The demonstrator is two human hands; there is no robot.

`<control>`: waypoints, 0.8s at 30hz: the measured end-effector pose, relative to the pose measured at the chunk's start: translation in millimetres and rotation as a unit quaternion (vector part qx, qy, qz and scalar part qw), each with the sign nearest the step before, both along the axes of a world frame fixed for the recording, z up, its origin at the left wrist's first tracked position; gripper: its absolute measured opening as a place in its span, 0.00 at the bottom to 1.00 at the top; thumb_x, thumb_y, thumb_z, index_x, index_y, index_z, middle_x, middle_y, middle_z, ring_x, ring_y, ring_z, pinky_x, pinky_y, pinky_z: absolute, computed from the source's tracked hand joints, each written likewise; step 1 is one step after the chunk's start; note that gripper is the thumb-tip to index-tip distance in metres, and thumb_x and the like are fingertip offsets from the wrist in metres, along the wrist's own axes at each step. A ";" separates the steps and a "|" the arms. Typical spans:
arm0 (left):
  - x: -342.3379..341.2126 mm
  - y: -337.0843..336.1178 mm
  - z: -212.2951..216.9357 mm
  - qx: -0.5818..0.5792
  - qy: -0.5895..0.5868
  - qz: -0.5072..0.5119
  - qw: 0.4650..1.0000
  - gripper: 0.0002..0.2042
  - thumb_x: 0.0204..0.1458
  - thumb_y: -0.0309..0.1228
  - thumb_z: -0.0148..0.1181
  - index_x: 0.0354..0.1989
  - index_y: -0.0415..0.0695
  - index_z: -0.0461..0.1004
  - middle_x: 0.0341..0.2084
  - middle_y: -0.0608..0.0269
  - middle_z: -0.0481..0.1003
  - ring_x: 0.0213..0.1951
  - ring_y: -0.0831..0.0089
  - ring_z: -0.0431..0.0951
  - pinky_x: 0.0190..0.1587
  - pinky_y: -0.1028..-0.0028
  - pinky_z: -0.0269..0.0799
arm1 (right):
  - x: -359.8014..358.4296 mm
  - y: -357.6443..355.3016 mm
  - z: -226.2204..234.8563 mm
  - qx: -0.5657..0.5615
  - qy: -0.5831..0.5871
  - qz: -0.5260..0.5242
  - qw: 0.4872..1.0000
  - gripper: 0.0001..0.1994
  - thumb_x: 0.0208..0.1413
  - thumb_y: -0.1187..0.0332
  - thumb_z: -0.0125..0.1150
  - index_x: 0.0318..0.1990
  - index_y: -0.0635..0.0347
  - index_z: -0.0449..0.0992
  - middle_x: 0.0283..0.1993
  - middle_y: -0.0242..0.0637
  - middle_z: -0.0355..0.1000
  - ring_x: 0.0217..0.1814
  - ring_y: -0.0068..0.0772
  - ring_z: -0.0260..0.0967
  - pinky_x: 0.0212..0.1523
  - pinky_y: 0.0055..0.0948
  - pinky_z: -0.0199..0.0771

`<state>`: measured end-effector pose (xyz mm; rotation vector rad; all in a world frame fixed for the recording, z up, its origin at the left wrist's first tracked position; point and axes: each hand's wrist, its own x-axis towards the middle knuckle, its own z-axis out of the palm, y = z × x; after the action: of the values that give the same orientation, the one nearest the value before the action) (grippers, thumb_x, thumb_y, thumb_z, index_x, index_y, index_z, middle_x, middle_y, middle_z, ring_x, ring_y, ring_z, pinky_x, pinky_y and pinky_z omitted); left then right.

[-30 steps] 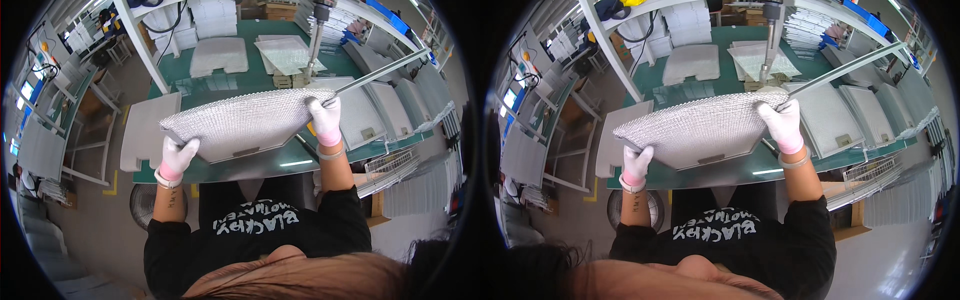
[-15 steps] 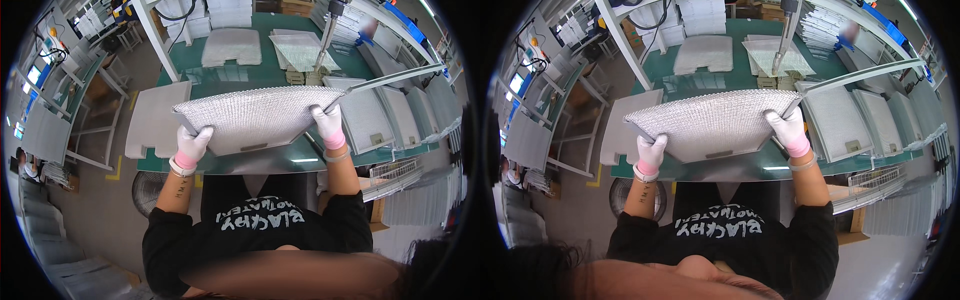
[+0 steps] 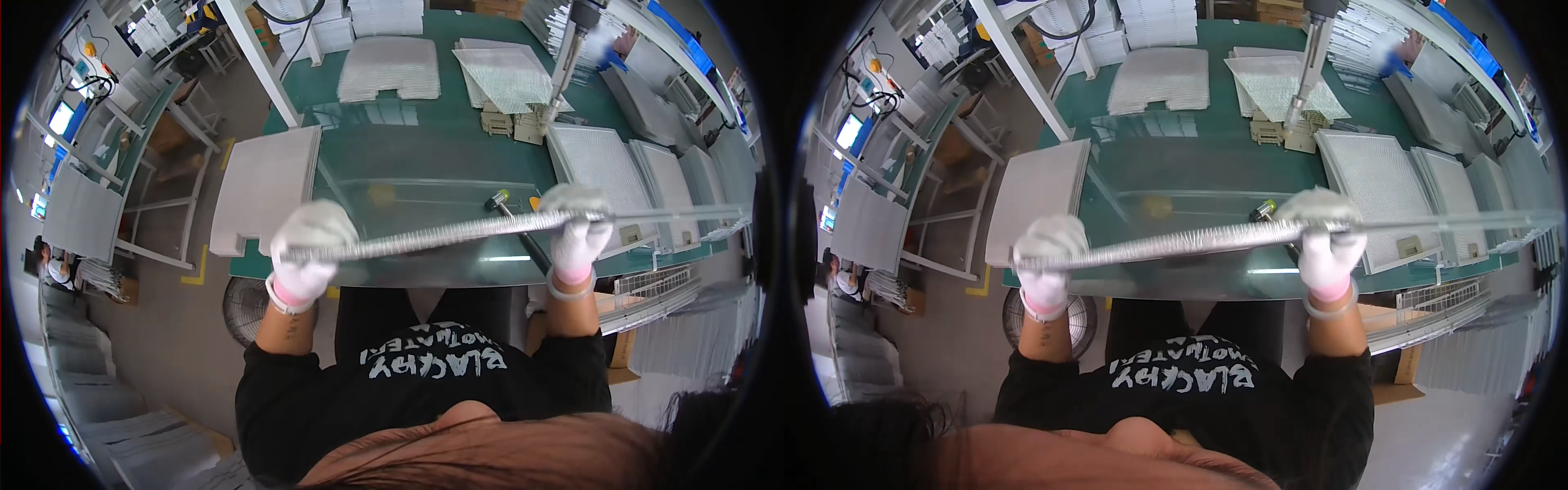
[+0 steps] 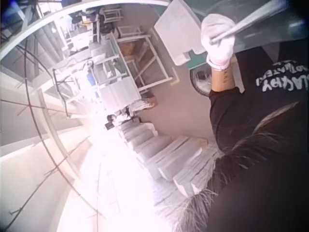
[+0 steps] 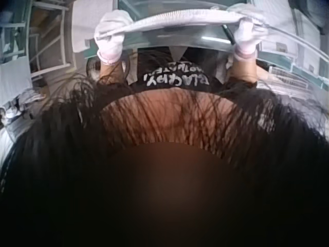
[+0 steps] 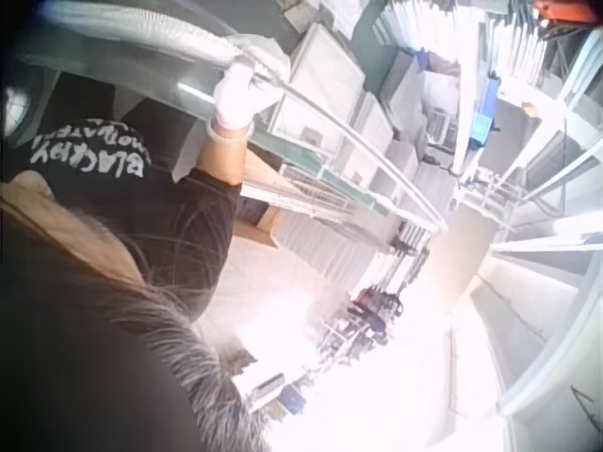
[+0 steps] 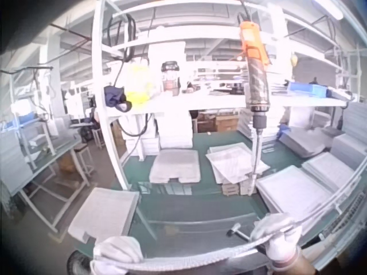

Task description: Assembling air filters by attaching metal frame pieces to mesh screens and securing them with a mallet.

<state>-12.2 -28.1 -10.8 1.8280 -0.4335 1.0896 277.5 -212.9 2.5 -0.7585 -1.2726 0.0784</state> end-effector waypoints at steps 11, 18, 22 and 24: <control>-0.8 10.3 -101.1 0.214 0.395 0.096 0.888 0.19 0.47 0.30 0.58 0.50 0.42 0.72 0.43 0.51 0.74 0.49 0.52 0.72 0.52 0.60 0.68 | -9.5 -80.7 -40.8 -0.018 -0.137 0.192 0.972 0.14 0.56 0.60 0.60 0.23 0.59 0.70 0.25 0.40 0.75 0.25 0.39 0.75 0.25 0.33 0.73; -19.2 22.4 -94.1 0.260 0.469 0.155 0.829 0.14 0.46 0.22 0.52 0.43 0.40 0.73 0.36 0.51 0.74 0.43 0.51 0.73 0.48 0.61 0.70 | -24.0 -79.3 -44.1 -0.007 -0.077 0.116 0.990 0.13 0.52 0.64 0.59 0.21 0.58 0.68 0.23 0.39 0.74 0.23 0.38 0.73 0.24 0.33 0.71; 2.6 65.0 -74.0 0.132 0.525 -0.008 0.841 0.16 0.47 0.22 0.52 0.46 0.38 0.73 0.44 0.52 0.76 0.48 0.54 0.74 0.53 0.63 0.68 | -37.9 -80.5 -45.6 -0.008 -0.029 0.048 0.998 0.15 0.52 0.62 0.61 0.20 0.58 0.66 0.20 0.39 0.72 0.21 0.37 0.72 0.23 0.32 0.70; 39.6 52.5 -81.6 0.125 0.526 -0.102 0.835 0.22 0.59 0.36 0.49 0.60 0.39 0.65 0.59 0.52 0.67 0.63 0.55 0.63 0.65 0.63 0.56 | -38.5 -83.2 -42.3 -0.030 -0.036 0.050 0.998 0.16 0.53 0.61 0.61 0.20 0.58 0.66 0.20 0.38 0.72 0.21 0.37 0.71 0.23 0.32 0.70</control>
<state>27.4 24.4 -92.4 2.2301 -0.0830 -0.2261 238.9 -296.2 -39.8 -0.7546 -1.3808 0.1725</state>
